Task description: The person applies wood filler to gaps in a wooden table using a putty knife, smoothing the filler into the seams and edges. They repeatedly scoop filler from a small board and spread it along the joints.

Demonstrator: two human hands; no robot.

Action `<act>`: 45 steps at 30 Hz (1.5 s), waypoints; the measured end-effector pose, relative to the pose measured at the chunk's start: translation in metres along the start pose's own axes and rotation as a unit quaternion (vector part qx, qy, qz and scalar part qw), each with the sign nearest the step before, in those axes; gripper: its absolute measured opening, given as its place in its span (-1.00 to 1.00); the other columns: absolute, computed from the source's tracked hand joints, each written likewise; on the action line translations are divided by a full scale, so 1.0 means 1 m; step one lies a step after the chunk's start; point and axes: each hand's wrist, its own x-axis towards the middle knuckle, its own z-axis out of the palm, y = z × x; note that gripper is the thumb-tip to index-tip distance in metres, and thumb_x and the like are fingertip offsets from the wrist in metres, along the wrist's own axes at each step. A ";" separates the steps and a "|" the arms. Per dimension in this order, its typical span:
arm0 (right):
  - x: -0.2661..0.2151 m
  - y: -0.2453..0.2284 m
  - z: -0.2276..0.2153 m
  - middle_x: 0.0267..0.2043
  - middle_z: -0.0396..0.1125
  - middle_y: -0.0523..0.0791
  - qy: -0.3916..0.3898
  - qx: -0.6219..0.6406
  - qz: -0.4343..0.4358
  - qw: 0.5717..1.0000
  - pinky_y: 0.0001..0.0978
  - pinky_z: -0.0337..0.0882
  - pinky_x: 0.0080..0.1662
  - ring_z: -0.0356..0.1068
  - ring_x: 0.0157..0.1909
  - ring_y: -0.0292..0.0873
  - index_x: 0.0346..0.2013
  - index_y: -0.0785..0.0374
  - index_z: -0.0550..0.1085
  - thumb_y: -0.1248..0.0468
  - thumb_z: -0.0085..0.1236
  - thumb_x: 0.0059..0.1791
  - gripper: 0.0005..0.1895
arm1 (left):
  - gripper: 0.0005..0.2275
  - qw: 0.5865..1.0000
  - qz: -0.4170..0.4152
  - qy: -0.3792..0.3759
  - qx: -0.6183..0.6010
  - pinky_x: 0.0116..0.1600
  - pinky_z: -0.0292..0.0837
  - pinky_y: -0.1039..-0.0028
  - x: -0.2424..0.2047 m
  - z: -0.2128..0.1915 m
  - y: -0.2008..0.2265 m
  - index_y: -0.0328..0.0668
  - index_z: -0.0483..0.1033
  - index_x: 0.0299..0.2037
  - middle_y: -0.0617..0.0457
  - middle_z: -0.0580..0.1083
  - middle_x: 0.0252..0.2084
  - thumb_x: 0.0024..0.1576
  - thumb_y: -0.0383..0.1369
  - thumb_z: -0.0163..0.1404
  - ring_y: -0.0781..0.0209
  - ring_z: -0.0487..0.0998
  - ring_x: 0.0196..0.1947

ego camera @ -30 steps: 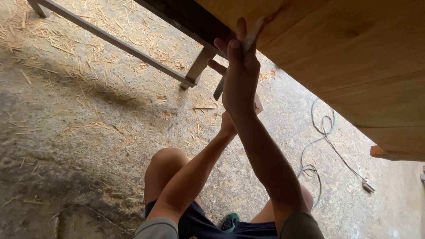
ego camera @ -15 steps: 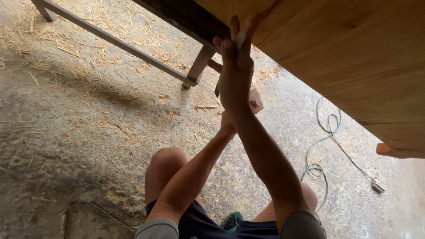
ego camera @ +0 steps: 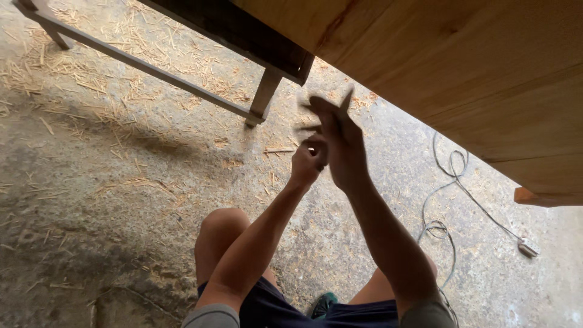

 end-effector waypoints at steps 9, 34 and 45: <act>-0.115 0.077 -0.117 -0.18 0.48 -0.21 0.028 -0.285 0.085 0.954 -0.69 0.35 -0.17 0.38 -0.20 -0.51 0.01 0.34 0.54 0.29 0.16 0.09 -0.76 | -0.72 1.000 0.009 0.016 0.006 -0.39 0.56 0.52 0.005 0.009 -0.018 -0.35 0.44 -0.06 -0.10 0.57 -0.28 0.14 -0.32 0.12 0.29 0.61 -0.44; -0.104 0.051 -0.110 -0.28 0.36 -0.22 0.052 -0.068 0.149 0.985 -0.54 0.28 -0.34 0.18 -0.42 -0.38 0.29 0.32 0.41 0.22 -0.05 0.14 -0.56 | -0.68 0.995 0.028 0.022 0.092 -0.33 0.63 0.47 0.001 0.047 -0.037 -0.39 0.48 -0.01 -0.09 0.57 -0.23 0.13 -0.31 0.14 0.23 0.66 -0.37; 0.044 0.021 -0.012 -0.30 0.29 -0.22 0.000 0.032 -0.008 0.999 -0.49 0.34 -0.22 0.23 -0.32 -0.38 0.35 0.38 0.35 0.19 -0.16 0.23 -0.55 | -0.79 0.998 0.009 -0.001 0.062 -0.37 0.54 0.47 -0.002 0.033 -0.020 -0.36 0.49 -0.12 -0.06 0.59 -0.33 0.10 -0.41 0.12 0.28 0.62 -0.43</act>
